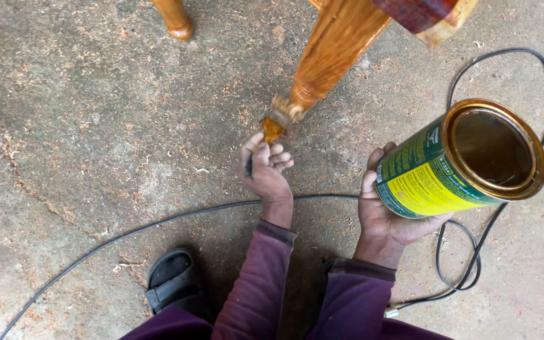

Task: Staining or painting a wooden table with a brush.

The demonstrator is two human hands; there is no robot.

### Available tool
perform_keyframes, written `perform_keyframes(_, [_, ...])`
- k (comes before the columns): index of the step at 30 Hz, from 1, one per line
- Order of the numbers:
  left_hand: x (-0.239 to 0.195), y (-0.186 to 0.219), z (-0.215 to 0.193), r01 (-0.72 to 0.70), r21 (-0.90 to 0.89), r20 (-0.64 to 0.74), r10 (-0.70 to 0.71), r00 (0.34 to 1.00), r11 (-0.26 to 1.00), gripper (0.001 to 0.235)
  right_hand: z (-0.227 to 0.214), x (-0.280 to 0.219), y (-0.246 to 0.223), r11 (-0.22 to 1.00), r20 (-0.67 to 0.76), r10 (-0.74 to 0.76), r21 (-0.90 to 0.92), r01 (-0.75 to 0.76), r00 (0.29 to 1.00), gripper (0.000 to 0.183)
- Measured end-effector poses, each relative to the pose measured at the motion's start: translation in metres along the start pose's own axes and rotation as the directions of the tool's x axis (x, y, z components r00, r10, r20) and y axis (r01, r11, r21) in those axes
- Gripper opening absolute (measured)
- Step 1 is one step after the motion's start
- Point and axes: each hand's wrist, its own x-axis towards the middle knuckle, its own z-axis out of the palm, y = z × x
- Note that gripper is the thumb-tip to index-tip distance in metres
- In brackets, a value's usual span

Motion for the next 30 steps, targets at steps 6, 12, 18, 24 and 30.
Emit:
perform_keyframes(6, [0.009, -0.026, -0.01, 0.103, 0.063, -0.004, -0.102, 0.995, 0.993, 0.03, 0.002, -0.004, -0.004, 0.999, 0.03, -0.017, 0.037, 0.015, 0.999, 0.082])
perform_keyframes(12, [-0.005, 0.027, 0.005, 0.065, -0.115, 0.219, -0.038, 0.975, 0.991, 0.032, 0.001, 0.0, -0.011, 0.995, -0.003, -0.097, -0.018, 0.097, 0.995, 0.075])
perform_keyframes(18, [0.004, 0.075, 0.001, -0.024, -0.088, 0.276, 0.047, 0.96, 0.996, 0.033, -0.01, -0.006, -0.023, 0.993, -0.049, -0.119, 0.007, 0.12, 0.992, 0.076])
perform_keyframes(24, [0.003, 0.047, 0.003, 0.022, 0.268, 0.001, -0.023, 1.0, 0.963, 0.029, -0.032, -0.013, -0.03, 0.977, -0.071, -0.149, 0.145, 0.158, 0.986, 0.082])
perform_keyframes(30, [0.034, -0.021, 0.012, 0.354, -0.034, -0.001, -0.354, 0.935, 0.935, 0.022, -0.02, 0.013, -0.037, 0.985, 0.012, -0.126, 0.122, 0.124, 0.992, 0.09])
